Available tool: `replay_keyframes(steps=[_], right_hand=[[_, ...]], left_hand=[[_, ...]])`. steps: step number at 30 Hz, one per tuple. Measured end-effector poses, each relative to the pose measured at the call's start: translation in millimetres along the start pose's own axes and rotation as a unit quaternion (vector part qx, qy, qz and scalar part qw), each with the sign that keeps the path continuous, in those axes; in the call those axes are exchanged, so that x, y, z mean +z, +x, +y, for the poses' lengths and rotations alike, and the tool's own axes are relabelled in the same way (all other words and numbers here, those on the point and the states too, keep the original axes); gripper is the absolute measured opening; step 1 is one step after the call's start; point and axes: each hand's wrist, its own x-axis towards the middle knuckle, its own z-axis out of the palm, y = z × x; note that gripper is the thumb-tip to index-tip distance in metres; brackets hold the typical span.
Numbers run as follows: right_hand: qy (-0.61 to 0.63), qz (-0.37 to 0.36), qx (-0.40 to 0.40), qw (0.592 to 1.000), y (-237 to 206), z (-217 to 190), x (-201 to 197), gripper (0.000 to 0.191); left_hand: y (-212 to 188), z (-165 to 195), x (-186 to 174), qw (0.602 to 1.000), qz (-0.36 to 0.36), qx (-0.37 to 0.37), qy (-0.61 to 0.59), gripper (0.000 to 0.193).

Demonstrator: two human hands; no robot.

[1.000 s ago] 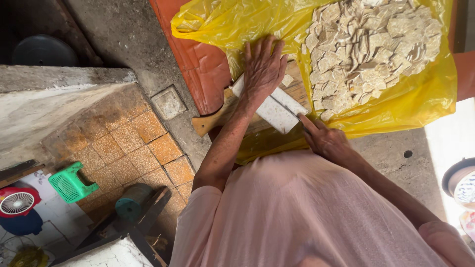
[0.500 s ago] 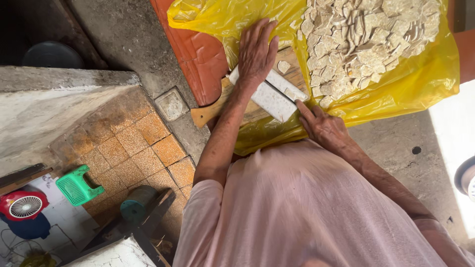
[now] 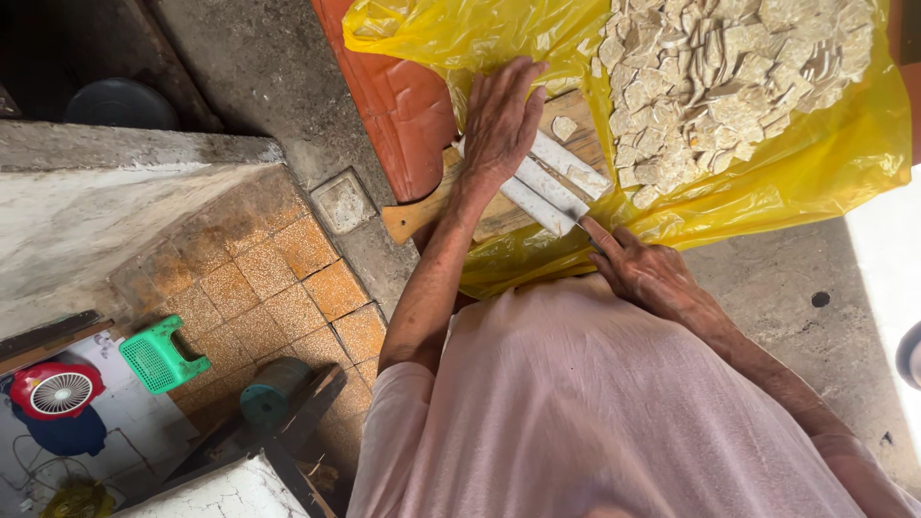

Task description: The person slices rectangular blocks of white tofu into small cubes using a knife on a wooden cutting board. The cut pieces are placed on a yellow plastic sheet and into a red colander. The person repeatedly picks up new blocks and continues cutting.

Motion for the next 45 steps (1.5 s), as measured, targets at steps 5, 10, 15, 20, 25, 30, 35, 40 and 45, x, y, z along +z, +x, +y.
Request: replay_keyframes(steps=[5, 10, 15, 20, 25, 30, 35, 40, 45], right_hand=[[-0.047, -0.03, 0.029, 0.998, 0, 2, 10, 0.054], [-0.04, -0.031, 0.04, 0.998, -1, 6, 24, 0.058], [-0.072, -0.009, 0.027, 0.997, 1, 14, 42, 0.059], [-0.078, 0.052, -0.003, 0.996, -3, 18, 56, 0.06], [-0.079, 0.018, 0.016, 0.997, -2, 15, 49, 0.058], [0.061, 0.04, -0.053, 0.996, -1, 19, 10, 0.058], [0.145, -0.096, 0.027, 0.984, -16, 36, -20, 0.063], [0.146, -0.069, 0.071, 0.984, -17, 60, -24, 0.062], [0.095, -0.038, 0.031, 0.994, -19, 82, -37, 0.058]], left_hand=[[-5, -1, 7, 0.998, -0.005, -0.019, 0.053, 0.044], [-2, -2, 8, 0.992, -0.031, -0.012, 0.123, 0.045], [1, 1, 10, 0.987, -0.036, 0.011, 0.154, 0.047], [4, -4, 12, 0.989, -0.063, -0.022, 0.132, 0.053], [3, -9, 6, 0.998, 0.04, -0.02, -0.032, 0.056], [-27, -1, -10, 0.979, 0.134, -0.05, -0.146, 0.047], [-83, 1, -20, 0.979, 0.141, -0.066, -0.132, 0.038], [-121, -22, -14, 0.995, 0.093, -0.034, -0.024, 0.027], [-140, -27, -14, 0.992, -0.03, 0.089, 0.086, 0.039]])
